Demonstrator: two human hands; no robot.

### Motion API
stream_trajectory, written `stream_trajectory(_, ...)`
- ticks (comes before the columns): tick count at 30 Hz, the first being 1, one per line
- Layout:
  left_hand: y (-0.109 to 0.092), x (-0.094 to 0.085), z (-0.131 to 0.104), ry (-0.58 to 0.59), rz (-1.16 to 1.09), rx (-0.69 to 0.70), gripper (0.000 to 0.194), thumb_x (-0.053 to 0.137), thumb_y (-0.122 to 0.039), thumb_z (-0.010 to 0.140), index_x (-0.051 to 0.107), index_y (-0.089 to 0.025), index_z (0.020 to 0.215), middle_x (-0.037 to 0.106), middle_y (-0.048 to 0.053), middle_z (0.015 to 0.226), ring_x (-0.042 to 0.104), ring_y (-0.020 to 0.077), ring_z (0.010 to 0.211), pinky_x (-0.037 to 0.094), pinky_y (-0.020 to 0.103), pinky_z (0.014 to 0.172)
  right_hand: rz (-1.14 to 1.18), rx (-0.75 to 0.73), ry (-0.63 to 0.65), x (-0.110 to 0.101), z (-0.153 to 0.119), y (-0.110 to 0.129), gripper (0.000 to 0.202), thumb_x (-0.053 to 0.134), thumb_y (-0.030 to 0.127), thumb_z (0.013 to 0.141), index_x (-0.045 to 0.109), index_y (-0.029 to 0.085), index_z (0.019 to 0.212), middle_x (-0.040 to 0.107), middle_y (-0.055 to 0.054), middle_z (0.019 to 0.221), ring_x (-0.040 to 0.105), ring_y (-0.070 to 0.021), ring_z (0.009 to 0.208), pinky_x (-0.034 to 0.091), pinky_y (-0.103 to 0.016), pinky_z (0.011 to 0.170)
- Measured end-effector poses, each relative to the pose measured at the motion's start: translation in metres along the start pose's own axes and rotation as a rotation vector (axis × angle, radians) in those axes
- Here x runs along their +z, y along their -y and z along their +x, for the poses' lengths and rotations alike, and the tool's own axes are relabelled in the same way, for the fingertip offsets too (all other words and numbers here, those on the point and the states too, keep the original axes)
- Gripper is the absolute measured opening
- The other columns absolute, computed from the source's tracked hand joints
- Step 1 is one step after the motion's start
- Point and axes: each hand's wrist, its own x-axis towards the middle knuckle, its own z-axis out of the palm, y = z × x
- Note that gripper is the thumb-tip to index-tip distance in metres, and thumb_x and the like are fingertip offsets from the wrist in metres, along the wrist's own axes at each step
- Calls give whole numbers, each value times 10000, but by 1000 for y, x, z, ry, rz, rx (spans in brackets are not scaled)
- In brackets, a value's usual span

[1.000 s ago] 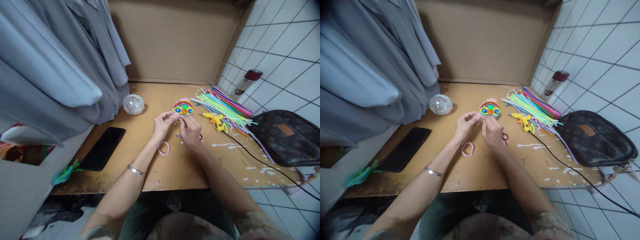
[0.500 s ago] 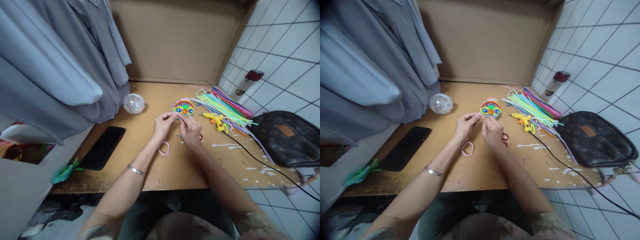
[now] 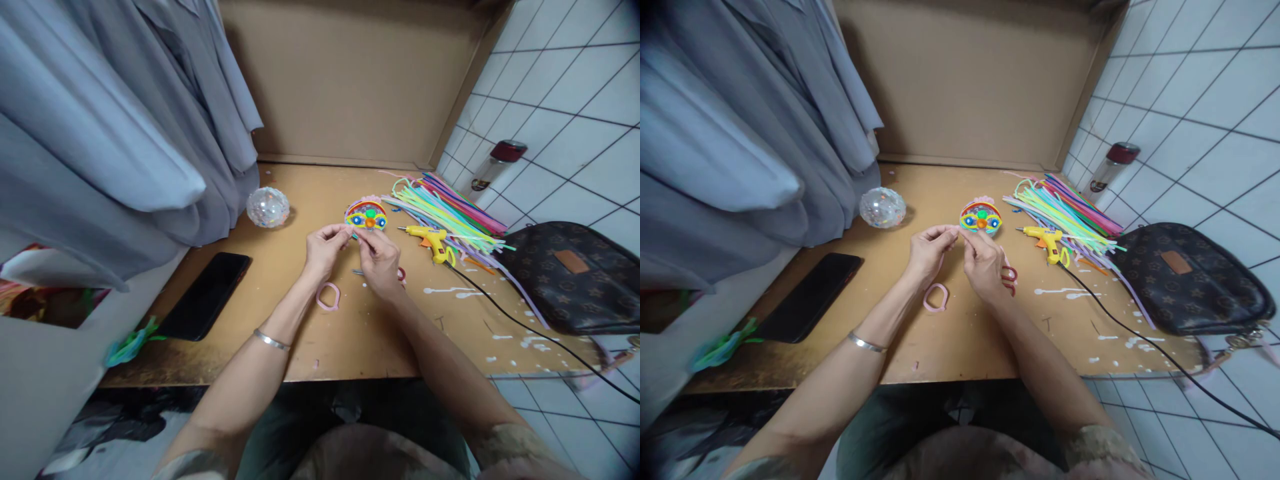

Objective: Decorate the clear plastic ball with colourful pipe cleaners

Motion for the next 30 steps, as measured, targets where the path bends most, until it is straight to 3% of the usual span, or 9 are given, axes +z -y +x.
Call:
stream_trajectory(13,0,1,1,-19,-45,-37,246,849,-318,553,731,-141,676,595,-30,558,436,52,505,365,210,530,80,48,17,3,-1,4,309,474,181,915,733,229,1077,749,-68,983,693,-190,884,565,-338,803)
stream_trajectory(20,0,0,0,50,-77,-106,348,888,-377,507,739,-134,706,631,-16,584,482,55,514,391,213,533,103,66,-36,3,0,5,265,494,205,928,727,225,1054,757,-67,988,700,-188,901,561,-331,814)
stream_trajectory(30,-2,0,-1,50,2,-43,312,856,-396,562,704,-141,656,588,-25,539,453,54,490,375,206,516,125,55,-12,3,1,3,260,509,203,914,719,234,1063,761,-67,1022,710,-192,922,571,-349,848)
